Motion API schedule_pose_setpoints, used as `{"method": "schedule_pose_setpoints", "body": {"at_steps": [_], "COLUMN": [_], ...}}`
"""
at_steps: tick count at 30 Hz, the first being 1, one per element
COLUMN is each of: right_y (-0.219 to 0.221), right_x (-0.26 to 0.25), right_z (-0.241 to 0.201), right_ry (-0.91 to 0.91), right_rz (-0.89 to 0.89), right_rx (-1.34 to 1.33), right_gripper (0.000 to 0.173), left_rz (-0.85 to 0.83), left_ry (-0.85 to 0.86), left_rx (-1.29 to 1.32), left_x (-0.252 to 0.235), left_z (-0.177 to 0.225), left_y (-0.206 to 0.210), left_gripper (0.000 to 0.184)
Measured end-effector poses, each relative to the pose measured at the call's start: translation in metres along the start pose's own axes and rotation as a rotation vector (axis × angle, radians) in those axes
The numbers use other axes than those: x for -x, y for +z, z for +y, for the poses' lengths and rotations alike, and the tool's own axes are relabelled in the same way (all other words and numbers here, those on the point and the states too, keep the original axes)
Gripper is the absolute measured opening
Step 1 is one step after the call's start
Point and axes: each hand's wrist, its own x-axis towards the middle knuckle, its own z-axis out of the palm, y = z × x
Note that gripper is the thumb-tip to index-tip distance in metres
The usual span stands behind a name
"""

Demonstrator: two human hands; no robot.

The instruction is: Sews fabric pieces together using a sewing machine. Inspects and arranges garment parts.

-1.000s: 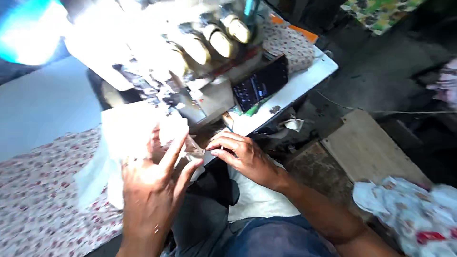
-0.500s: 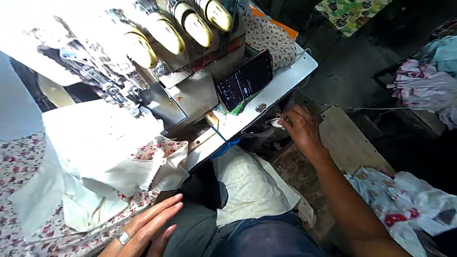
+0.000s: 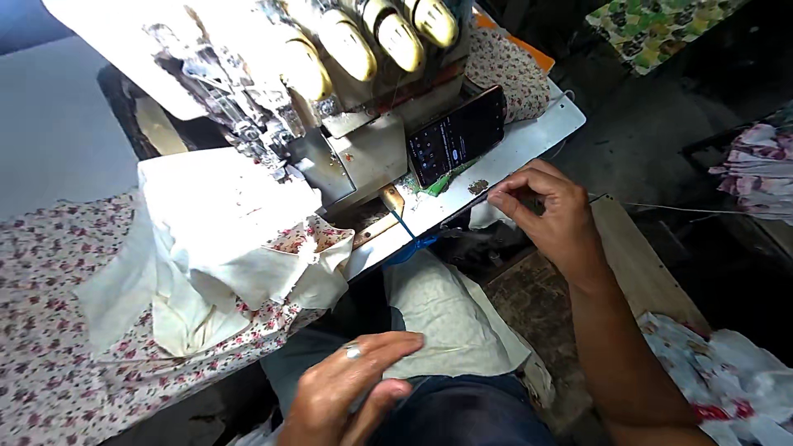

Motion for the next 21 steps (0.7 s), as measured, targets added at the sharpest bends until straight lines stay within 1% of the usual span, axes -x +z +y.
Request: {"method": "schedule_pose_setpoints", "body": {"at_steps": [3, 5, 6, 7, 8, 11, 12, 14, 16, 19, 21], "right_y": [-0.003, 0.000, 0.004, 0.010, 0.018, 0.039, 0.046, 0.059, 0.071, 0.082, 0.087], "right_x": [-0.005, -0.001, 0.004, 0.011, 0.017, 0.035, 0.038, 0.043, 0.045, 0.046, 0.047], "right_z": [-0.031, -0.056, -0.068, -0.079, -0.089, -0.107, -0.109, -0.111, -0.110, -0.110, -0.109], "right_ry": [-0.117, -0.189, -0.236, -0.279, -0.323, -0.466, -0.490, -0.510, -0.516, -0.515, -0.512], "right_rz": [-0.115, -0.209, -0.252, -0.288, -0.294, -0.241, -0.228, -0.216, -0.207, -0.223, -0.247], "right_rx": [-0.189, -0.279, -0.351, -0.438, -0.489, -0.438, -0.421, -0.434, -0.451, -0.469, -0.468], "right_gripper": [0.016, 0.019, 0.019, 0.018, 0.016, 0.010, 0.009, 0.009, 0.009, 0.011, 0.012], "left_rz": [-0.084, -0.074, -0.048, 0.006, 0.078, 0.314, 0.390, 0.495, 0.550, 0.602, 0.609], "left_ry": [-0.008, -0.102, -0.175, -0.258, -0.343, -0.500, -0.519, -0.522, -0.512, -0.499, -0.495], "left_rx": [0.213, 0.431, 0.567, 0.688, 0.765, 0.857, 0.864, 0.825, 0.760, 0.712, 0.690], "left_x": [-0.011, -0.018, -0.021, -0.024, -0.028, -0.037, -0.038, -0.037, -0.035, -0.034, -0.034], "left_z": [-0.001, -0.002, 0.000, 0.003, 0.008, 0.015, 0.015, 0.013, 0.014, 0.014, 0.014], "left_y": [0.020, 0.030, 0.032, 0.033, 0.031, 0.019, 0.014, 0.004, -0.005, -0.014, -0.018], "left_gripper": [0.068, 0.078, 0.080, 0.076, 0.067, 0.029, 0.022, 0.022, 0.023, 0.021, 0.021]}}
